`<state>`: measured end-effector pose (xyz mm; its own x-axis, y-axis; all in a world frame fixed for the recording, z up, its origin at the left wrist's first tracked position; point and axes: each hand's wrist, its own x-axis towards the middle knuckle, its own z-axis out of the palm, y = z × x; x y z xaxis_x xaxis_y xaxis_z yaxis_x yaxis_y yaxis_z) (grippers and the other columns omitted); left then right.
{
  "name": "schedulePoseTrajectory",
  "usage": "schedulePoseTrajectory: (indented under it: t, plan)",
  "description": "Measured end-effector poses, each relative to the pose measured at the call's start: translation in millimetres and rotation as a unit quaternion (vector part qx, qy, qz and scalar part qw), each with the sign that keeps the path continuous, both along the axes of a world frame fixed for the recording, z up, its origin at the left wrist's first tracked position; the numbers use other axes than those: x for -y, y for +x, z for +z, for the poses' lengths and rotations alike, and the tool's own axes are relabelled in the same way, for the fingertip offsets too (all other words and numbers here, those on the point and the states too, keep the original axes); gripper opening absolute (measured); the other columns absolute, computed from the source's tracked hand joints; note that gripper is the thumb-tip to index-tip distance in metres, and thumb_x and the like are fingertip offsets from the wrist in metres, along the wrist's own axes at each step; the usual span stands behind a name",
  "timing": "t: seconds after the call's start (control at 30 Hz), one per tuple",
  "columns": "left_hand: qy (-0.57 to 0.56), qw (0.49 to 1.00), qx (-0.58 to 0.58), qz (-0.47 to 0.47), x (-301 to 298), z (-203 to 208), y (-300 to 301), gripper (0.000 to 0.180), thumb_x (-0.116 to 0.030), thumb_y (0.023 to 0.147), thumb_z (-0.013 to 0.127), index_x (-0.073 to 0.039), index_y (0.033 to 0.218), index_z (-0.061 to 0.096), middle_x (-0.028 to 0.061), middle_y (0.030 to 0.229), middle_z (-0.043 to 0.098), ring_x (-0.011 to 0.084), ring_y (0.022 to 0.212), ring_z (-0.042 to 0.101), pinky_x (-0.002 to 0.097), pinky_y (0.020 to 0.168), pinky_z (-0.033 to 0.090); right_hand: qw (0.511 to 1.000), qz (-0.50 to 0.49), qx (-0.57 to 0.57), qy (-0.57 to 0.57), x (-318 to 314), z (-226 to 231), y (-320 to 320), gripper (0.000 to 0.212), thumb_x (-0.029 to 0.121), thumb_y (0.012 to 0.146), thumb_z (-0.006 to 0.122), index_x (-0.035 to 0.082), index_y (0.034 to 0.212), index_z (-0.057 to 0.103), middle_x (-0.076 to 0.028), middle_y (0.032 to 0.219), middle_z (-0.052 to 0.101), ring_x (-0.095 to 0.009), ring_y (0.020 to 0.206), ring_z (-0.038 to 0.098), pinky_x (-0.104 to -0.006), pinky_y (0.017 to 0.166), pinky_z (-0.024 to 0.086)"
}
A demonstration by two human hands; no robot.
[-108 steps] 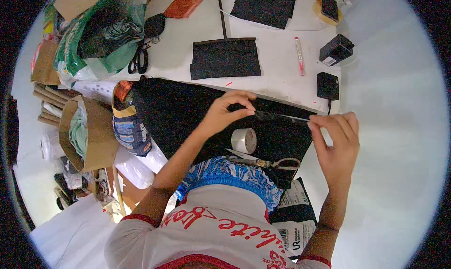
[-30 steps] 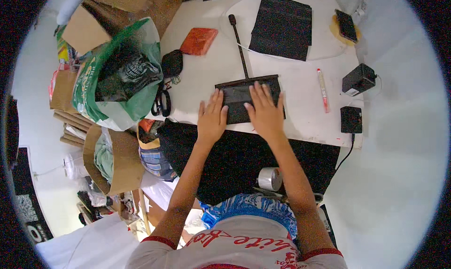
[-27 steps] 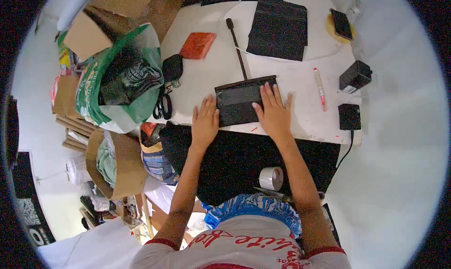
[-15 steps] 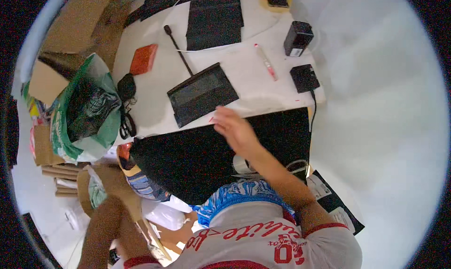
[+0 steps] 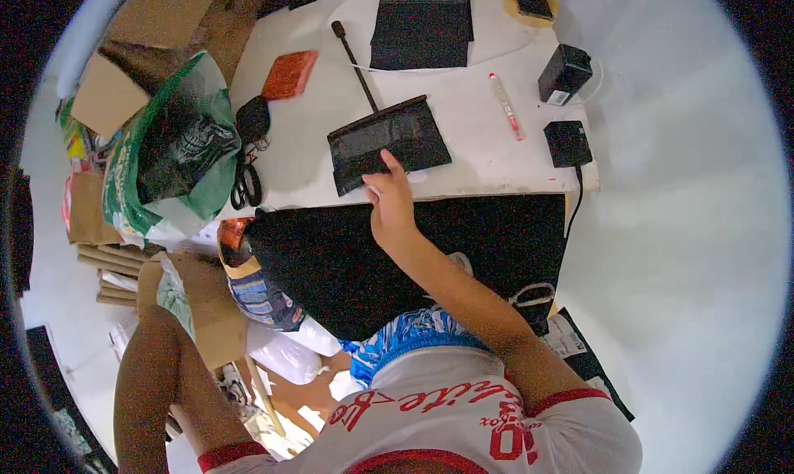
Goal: Measuring, marking, and applying tape to pieces of black fabric at a workstation.
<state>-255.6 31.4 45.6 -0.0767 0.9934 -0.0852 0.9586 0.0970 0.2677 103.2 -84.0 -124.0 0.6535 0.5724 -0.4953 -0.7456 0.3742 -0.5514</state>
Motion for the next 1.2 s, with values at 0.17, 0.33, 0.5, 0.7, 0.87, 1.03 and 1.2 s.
schedulePoseTrajectory:
  t: [0.17, 0.33, 0.5, 0.7, 0.87, 1.03, 1.2]
  plan:
    - [-0.006, 1.0, -0.025, -0.008, -10.3, 0.7, -50.0, 0.044, -0.013, 0.088, 0.042, -0.003, 0.131, 0.041, 0.0153, 0.129, 0.045, 0.0275, 0.116, 0.045, 0.0354, 0.1, 0.036, 0.998, 0.005, 0.057, -0.037, -11.5, 14.4, 1.3, 0.06, 0.007, 0.078, 0.058, 0.014, 0.135, 0.041, 0.0, 0.096, 0.048, -0.011, 0.093, 0.043, -0.0314, 0.086, 0.03]
    - [-0.018, 0.999, -0.043, -0.025, -15.0, -3.2, -89.4, 0.043, -0.015, 0.089, 0.042, -0.003, 0.13, 0.042, 0.0146, 0.128, 0.046, 0.0267, 0.115, 0.045, 0.0347, 0.099, 0.037, 0.996, 0.027, 0.076, -0.043, -5.1, 7.5, 1.6, 0.057, 0.003, 0.078, 0.057, 0.008, 0.134, 0.043, -0.001, 0.099, 0.051, -0.009, 0.089, 0.044, -0.0254, 0.08, 0.034]
    - [-0.025, 0.997, -0.06, -0.049, -23.5, -12.1, -132.5, 0.042, -0.017, 0.09, 0.042, -0.002, 0.13, 0.043, 0.014, 0.128, 0.047, 0.0259, 0.115, 0.046, 0.034, 0.098, 0.037, 0.989, 0.017, 0.147, -0.017, 7.2, 2.1, 7.5, 0.047, 0.001, 0.081, 0.057, 0.001, 0.127, 0.049, -0.003, 0.094, 0.056, -0.006, 0.079, 0.05, -0.0199, 0.076, 0.039]
    - [-0.029, 0.993, -0.078, -0.087, -37.6, -20.9, -149.7, 0.042, -0.019, 0.091, 0.043, -0.002, 0.129, 0.044, 0.0133, 0.127, 0.048, 0.0249, 0.113, 0.047, 0.0331, 0.098, 0.038, 0.934, 0.005, 0.34, -0.105, 37.3, 17.4, 22.8, 0.03, 0.002, 0.085, 0.058, 0.003, 0.115, 0.058, 0.0, 0.086, 0.057, -0.005, 0.078, 0.05, -0.0194, 0.072, 0.041]
    - [-0.028, 0.989, -0.093, -0.107, -20.2, -28.5, -131.5, 0.041, -0.02, 0.091, 0.043, -0.002, 0.128, 0.045, 0.0127, 0.126, 0.048, 0.0241, 0.112, 0.047, 0.0324, 0.097, 0.038, 0.885, -0.019, 0.456, -0.095, 58.5, 19.2, 60.0, 0.048, -0.002, 0.084, 0.057, 0.005, 0.129, 0.044, -0.006, 0.11, 0.054, -0.011, 0.094, 0.053, -0.0227, 0.082, 0.043]
    - [-0.007, 0.988, -0.112, -0.105, 28.9, -35.0, 128.5, 0.041, -0.022, 0.092, 0.043, -0.001, 0.127, 0.046, 0.0121, 0.125, 0.049, 0.0233, 0.111, 0.048, 0.0317, 0.097, 0.039, 0.945, -0.005, 0.328, -0.001, 88.0, 52.3, 51.4, 0.067, -0.008, 0.078, 0.058, 0.005, 0.138, 0.031, -0.013, 0.119, 0.054, -0.018, 0.107, 0.054, -0.0308, 0.092, 0.044]
    - [-0.29, 0.603, 0.691, -0.275, 52.6, -77.6, 234.9, 0.059, -0.027, 0.089, 0.056, 0.004, 0.135, 0.034, 0.0181, 0.138, 0.039, 0.0275, 0.126, 0.038, 0.0343, 0.103, 0.031, 0.972, 0.103, 0.201, 0.059, 94.6, 41.0, 33.7, 0.06, -0.007, 0.078, 0.058, 0.0, 0.133, 0.036, -0.012, 0.115, 0.057, -0.02, 0.105, 0.056, -0.0337, 0.091, 0.045]
